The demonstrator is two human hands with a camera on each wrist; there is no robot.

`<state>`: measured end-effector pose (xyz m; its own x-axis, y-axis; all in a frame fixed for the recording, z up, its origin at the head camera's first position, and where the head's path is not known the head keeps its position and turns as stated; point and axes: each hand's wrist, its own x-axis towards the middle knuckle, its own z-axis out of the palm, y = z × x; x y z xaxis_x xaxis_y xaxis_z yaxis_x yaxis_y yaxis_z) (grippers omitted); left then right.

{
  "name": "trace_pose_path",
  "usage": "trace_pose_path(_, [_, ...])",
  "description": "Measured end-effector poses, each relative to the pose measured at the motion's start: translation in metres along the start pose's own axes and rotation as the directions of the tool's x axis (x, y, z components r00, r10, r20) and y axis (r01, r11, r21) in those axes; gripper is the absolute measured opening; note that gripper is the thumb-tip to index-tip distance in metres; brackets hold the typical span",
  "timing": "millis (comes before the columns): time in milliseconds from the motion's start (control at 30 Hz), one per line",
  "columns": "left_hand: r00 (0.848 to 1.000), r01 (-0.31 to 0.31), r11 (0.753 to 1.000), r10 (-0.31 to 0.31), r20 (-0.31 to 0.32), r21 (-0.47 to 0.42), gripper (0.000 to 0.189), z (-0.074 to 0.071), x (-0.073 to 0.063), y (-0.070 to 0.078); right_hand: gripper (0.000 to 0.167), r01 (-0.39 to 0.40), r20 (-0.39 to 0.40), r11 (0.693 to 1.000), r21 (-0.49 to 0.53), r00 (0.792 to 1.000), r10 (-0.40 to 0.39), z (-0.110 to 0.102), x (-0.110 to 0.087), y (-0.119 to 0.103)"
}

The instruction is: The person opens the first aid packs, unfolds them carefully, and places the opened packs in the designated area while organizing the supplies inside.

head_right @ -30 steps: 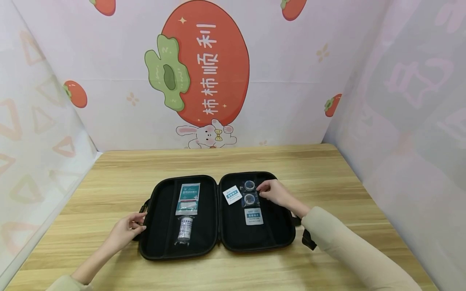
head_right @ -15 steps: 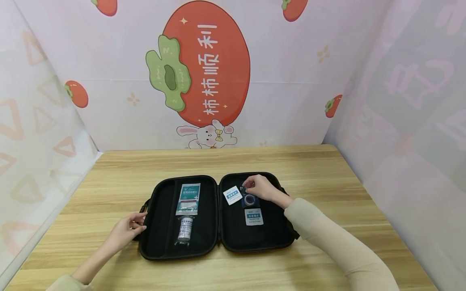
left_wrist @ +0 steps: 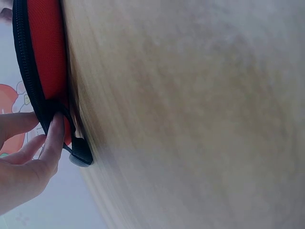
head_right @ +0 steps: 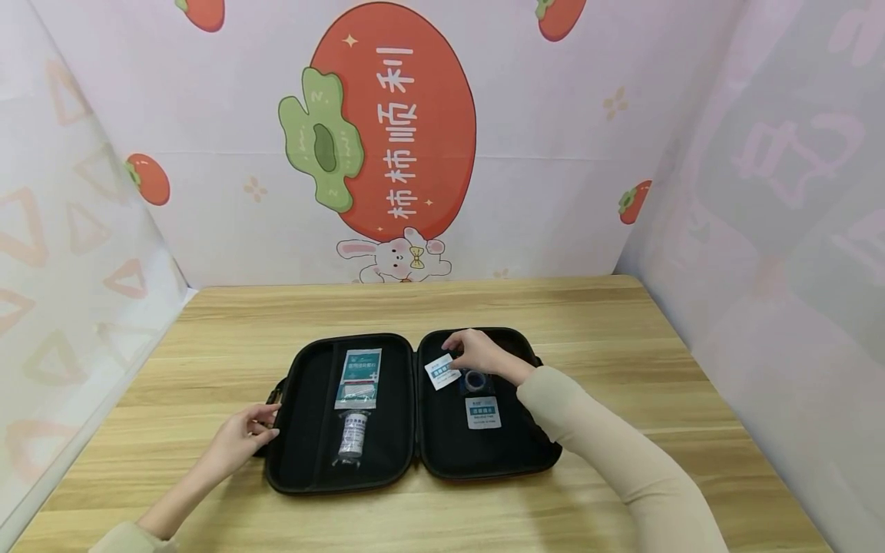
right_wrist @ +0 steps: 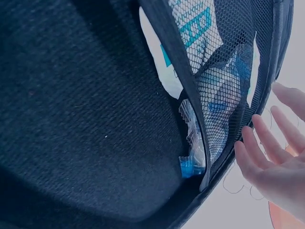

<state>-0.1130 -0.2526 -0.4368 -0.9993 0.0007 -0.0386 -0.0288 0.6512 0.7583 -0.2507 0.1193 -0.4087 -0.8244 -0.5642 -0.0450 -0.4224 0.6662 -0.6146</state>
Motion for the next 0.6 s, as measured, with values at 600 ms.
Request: trace_pose_path(600, [1.0,0.0,1.0,0.0,-0.004,-0.003,0.037,0.0004,-0.0001,0.0001,0.045,0.019,0.066,0.997,-0.077,0.998,-0.014,0.0099,0.0068,0.0013])
